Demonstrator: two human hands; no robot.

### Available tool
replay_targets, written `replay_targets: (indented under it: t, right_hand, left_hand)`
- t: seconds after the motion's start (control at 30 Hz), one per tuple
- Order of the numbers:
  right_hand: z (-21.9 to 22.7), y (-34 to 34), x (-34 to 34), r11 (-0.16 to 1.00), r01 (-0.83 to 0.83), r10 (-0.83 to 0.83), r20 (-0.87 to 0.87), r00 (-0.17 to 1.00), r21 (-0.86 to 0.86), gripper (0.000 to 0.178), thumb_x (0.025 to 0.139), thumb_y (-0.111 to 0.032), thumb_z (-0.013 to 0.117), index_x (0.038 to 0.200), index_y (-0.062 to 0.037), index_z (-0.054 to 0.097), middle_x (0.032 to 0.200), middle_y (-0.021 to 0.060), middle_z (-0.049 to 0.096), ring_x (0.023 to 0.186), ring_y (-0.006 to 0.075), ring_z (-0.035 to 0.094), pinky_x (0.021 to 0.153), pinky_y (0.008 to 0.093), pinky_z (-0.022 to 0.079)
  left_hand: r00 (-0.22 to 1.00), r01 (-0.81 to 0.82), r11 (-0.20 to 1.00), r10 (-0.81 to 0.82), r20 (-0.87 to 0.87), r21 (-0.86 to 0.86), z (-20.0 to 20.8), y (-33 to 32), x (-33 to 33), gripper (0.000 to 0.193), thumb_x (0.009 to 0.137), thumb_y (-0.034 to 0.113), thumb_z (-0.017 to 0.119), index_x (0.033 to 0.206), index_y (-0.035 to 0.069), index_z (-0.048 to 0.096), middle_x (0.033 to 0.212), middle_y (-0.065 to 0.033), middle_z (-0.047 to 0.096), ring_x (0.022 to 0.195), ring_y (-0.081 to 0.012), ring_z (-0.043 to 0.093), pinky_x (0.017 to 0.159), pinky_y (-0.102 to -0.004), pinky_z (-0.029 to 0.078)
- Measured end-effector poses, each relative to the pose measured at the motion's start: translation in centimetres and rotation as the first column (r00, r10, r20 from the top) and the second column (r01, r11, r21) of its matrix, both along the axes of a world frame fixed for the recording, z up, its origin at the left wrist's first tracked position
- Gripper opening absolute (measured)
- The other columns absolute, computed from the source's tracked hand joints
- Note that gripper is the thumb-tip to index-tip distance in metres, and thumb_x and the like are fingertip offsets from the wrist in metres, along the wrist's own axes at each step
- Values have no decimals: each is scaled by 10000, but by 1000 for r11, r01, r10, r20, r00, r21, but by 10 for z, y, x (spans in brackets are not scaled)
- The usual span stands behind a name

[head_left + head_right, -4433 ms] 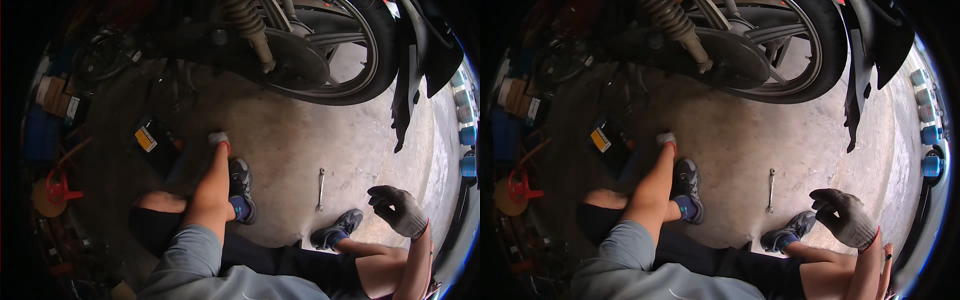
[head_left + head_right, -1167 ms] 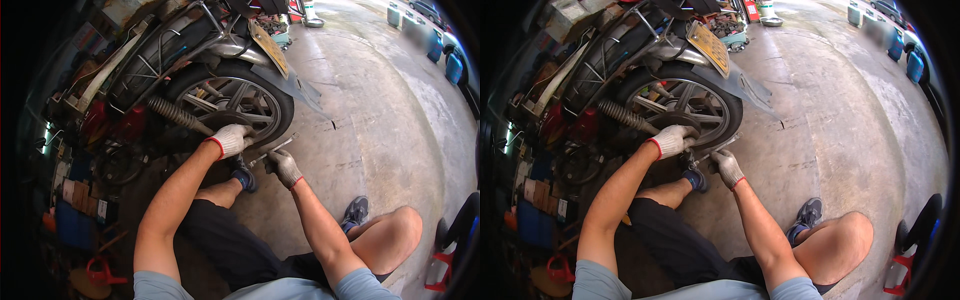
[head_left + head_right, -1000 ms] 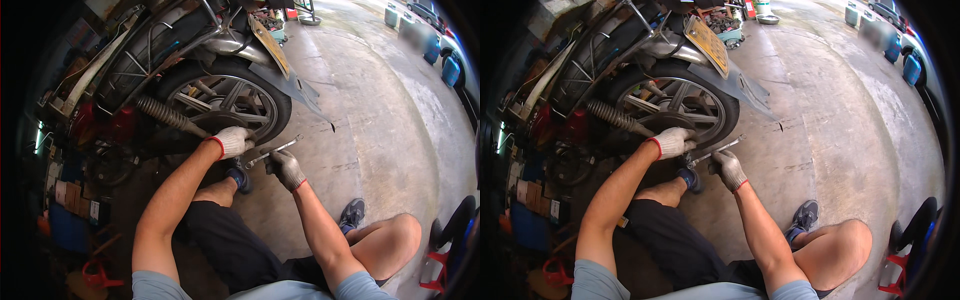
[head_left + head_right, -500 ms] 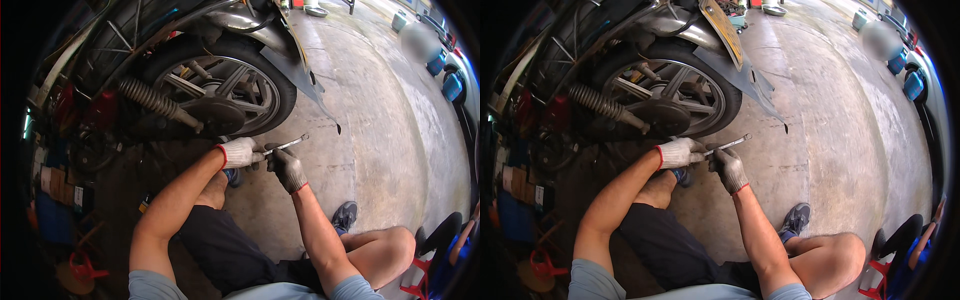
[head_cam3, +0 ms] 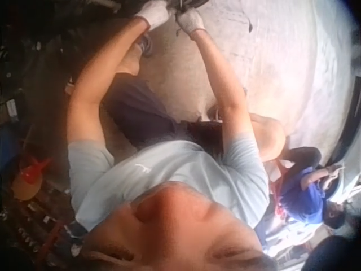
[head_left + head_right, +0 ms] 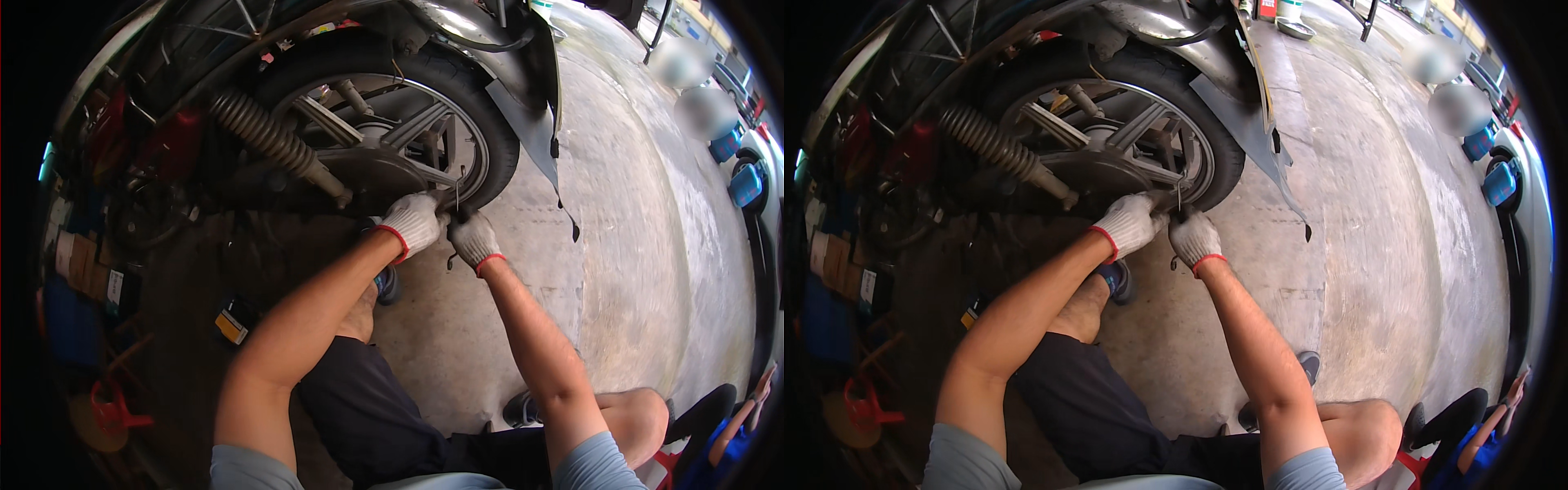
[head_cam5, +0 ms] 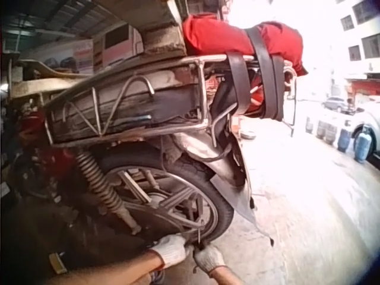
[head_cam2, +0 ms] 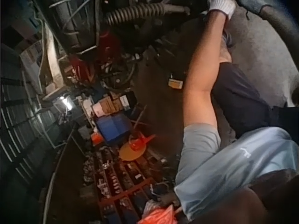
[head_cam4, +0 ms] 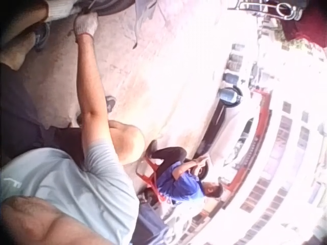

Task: Repairing a motorcycle rear wheel area using wrenches.

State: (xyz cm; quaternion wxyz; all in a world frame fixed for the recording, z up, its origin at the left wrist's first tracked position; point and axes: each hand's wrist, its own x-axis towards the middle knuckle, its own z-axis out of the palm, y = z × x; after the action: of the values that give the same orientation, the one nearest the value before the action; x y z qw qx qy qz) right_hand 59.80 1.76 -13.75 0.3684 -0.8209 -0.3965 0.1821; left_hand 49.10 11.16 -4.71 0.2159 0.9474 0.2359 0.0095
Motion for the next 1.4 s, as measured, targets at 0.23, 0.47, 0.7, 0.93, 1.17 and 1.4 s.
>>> replay_targets:
  t: [0.23,0.47,0.7,0.93,1.17,1.4]
  right_hand:
    - [-26,51,55,996,-49,64,202,977,-80,362,894,-294,536,1106,-23,647,1054,255,662,1024,406,632,862,477,505]
    - [-45,55,70,997,-34,12,318,948,64,356,865,-347,560,979,-35,688,1003,238,676,960,400,651,816,471,520]
    - [-32,51,59,994,20,-46,244,969,110,394,836,-386,588,1026,-49,660,975,230,679,966,404,645,817,476,521]
    - [-45,59,69,986,44,-82,239,968,161,347,813,-337,655,1039,-74,650,1013,211,676,983,392,645,822,474,519]
    - [-28,44,68,983,-46,6,220,976,176,285,874,-278,578,1049,-70,664,1013,200,666,990,383,628,839,456,504]
    - [-22,39,60,946,21,-7,-44,999,322,283,886,-260,564,1013,-37,684,952,203,668,927,368,638,794,427,488]
  left_hand:
    - [983,-169,980,175,-52,105,-10,3,26,448,927,338,581,1328,141,537,1294,-170,581,1169,-352,566,968,-414,486]
    - [985,-117,977,137,-104,177,-12,1,43,556,933,381,570,1410,132,430,1395,-156,500,1228,-314,542,974,-381,487]
    - [993,-84,981,98,-71,174,-5,-4,38,569,942,401,552,1402,89,429,1408,-160,487,1235,-310,540,973,-395,486]
    - [986,-99,972,124,-108,214,-9,-2,36,588,953,393,538,1428,82,384,1415,-164,478,1257,-302,523,973,-382,491]
    - [994,-73,975,89,-67,212,-4,-6,35,578,951,381,542,1419,79,386,1410,-163,481,1245,-313,528,975,-377,488]
    - [994,-111,984,109,23,137,5,-6,29,540,948,356,549,1388,67,432,1371,-176,515,1230,-328,534,996,-381,470]
